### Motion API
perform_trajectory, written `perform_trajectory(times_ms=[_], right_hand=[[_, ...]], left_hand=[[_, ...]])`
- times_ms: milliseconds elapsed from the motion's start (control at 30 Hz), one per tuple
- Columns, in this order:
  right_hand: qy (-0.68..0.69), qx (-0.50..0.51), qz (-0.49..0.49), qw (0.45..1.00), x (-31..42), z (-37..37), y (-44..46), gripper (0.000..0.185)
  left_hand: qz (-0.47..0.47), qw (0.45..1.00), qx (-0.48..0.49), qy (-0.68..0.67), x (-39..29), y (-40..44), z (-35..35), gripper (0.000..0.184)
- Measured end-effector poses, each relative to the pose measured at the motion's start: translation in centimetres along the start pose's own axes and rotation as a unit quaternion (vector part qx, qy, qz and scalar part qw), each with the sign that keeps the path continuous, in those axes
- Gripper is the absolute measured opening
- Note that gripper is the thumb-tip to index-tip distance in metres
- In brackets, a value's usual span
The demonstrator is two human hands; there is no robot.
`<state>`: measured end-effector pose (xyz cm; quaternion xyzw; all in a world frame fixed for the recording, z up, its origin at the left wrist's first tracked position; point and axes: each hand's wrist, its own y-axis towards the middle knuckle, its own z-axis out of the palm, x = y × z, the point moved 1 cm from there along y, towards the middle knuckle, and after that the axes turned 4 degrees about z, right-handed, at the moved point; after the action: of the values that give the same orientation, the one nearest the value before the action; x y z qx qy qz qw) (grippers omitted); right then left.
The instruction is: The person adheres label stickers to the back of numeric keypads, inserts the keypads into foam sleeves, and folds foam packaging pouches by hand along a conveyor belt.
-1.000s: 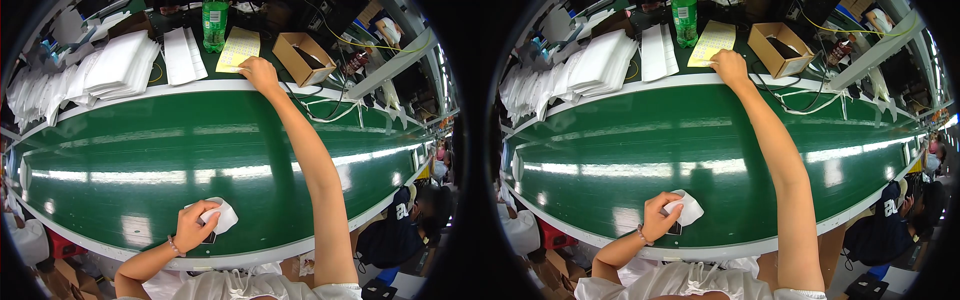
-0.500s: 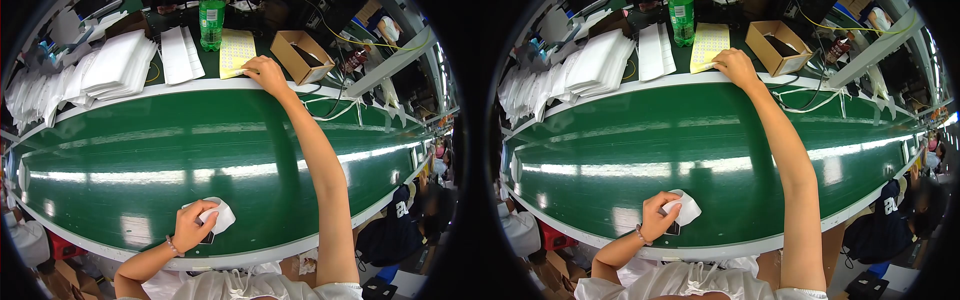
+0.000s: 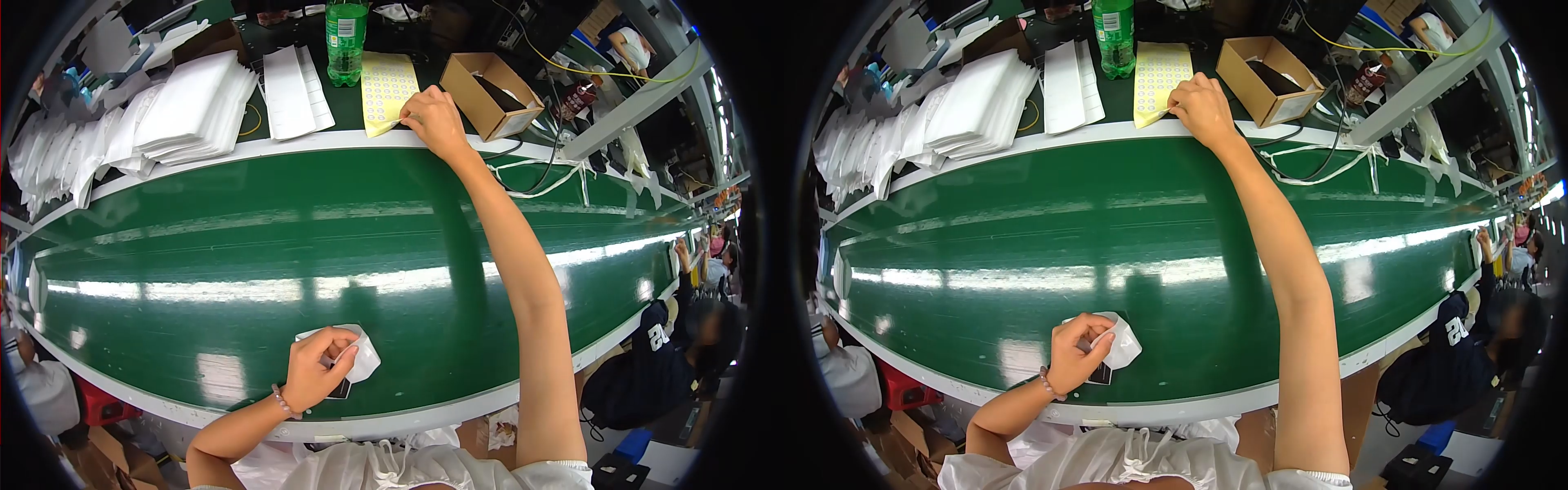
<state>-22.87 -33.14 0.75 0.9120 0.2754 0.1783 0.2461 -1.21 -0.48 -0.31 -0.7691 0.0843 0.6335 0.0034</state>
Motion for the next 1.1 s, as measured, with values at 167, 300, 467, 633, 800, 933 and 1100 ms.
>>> perform_trajectory(times_ms=[167, 300, 467, 633, 800, 933, 1100], right_hand=[[0.009, 0.030, 0.085, 0.996, 0.4, -0.1, -0.3, 0.010], [0.012, 0.003, 0.100, 0.995, 0.6, 0.0, -0.5, 0.019], [0.006, -0.020, 0.098, 0.995, 2.3, -1.0, -1.8, 0.042], [0.228, -0.035, 0.132, 0.964, 7.7, -3.2, -6.5, 0.012], [0.482, 0.117, 0.130, 0.858, 16.9, -6.5, -13.0, 0.035], [0.621, 0.177, 0.161, 0.746, 20.8, -8.3, -15.8, 0.021], [0.639, 0.079, 0.183, 0.743, 21.6, -7.9, -17.8, 0.015]], left_hand=[[0.001, 1.000, 0.001, -0.002, -0.1, -0.1, 0.0, 0.017], [0.001, 1.000, 0.002, 0.001, -0.3, 0.0, 0.0, 0.016], [0.008, 1.000, -0.003, 0.019, -0.4, -0.1, 0.1, 0.016], [0.017, 0.999, -0.020, 0.033, -0.1, -0.7, 0.5, 0.015], [0.073, 0.993, -0.033, 0.086, -0.8, -0.5, -0.1, 0.014], [0.040, 0.992, -0.116, 0.019, -1.5, -0.8, -0.5, 0.015], [0.063, 0.989, -0.132, 0.029, -0.7, -0.8, -0.7, 0.016]])
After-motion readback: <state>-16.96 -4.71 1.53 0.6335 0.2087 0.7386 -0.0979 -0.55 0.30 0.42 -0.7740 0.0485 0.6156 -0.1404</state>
